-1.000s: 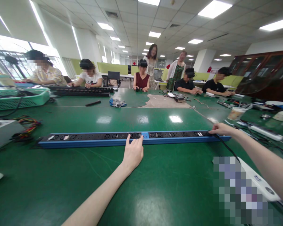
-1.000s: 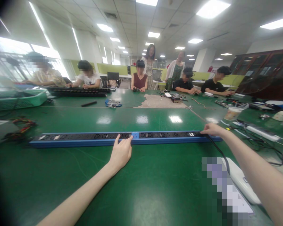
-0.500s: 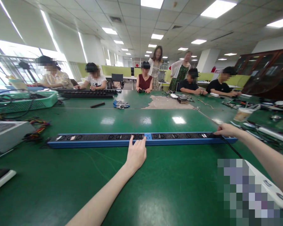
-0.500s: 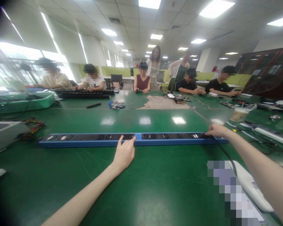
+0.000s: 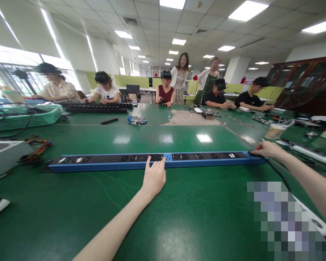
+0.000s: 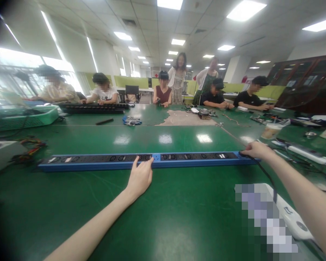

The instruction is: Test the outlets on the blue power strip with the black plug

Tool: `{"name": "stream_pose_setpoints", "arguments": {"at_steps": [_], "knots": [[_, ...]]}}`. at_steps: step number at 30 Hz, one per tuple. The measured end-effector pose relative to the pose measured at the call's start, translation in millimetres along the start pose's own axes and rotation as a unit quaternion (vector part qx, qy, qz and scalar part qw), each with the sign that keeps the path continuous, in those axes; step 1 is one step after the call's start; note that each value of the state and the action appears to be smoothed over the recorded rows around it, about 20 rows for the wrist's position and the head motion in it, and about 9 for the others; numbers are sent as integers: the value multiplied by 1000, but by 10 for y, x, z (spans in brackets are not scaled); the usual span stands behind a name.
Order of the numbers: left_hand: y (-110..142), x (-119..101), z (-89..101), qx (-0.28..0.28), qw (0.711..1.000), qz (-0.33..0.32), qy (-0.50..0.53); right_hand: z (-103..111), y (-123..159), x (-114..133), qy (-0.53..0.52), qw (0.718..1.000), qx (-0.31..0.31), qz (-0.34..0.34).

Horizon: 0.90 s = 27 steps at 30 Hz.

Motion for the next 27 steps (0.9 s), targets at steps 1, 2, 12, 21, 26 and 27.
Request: {"name": "stream_pose_setpoints", "arguments": {"at_steps": [1, 2, 12, 21, 26, 27], "knots": [[-2, -1, 1, -1, 1000, 0, 0, -48, -15, -40, 7, 1000, 20, -18], [-3, -2, 2, -1, 1000, 0, 1, -79, -32, -72, 13, 999, 30, -27], [-10, 3, -6, 6, 1000, 2, -6, -296, -251, -198, 59, 996, 66, -32], [-17, 0, 0, 3, 1000, -4, -5, -223, -291, -118, 56, 998, 36, 10], [-9, 12, -25, 12, 1000, -7, -9, -262, -225, -110, 27, 994, 102, -28], [-7, 16, -30, 13, 1000, -7, -10, -245, -207, -84, 24, 994, 102, -25]]}}
Point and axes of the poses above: each hand's wrist, its own y-axis away from the middle knuckle, its own z-axis out of the back of the hand, x = y × z, the point moved 7 cm from there along -y, towards the middle knuckle, and after that the axes turned 2 degrees about -x, right-handed, at the moved point
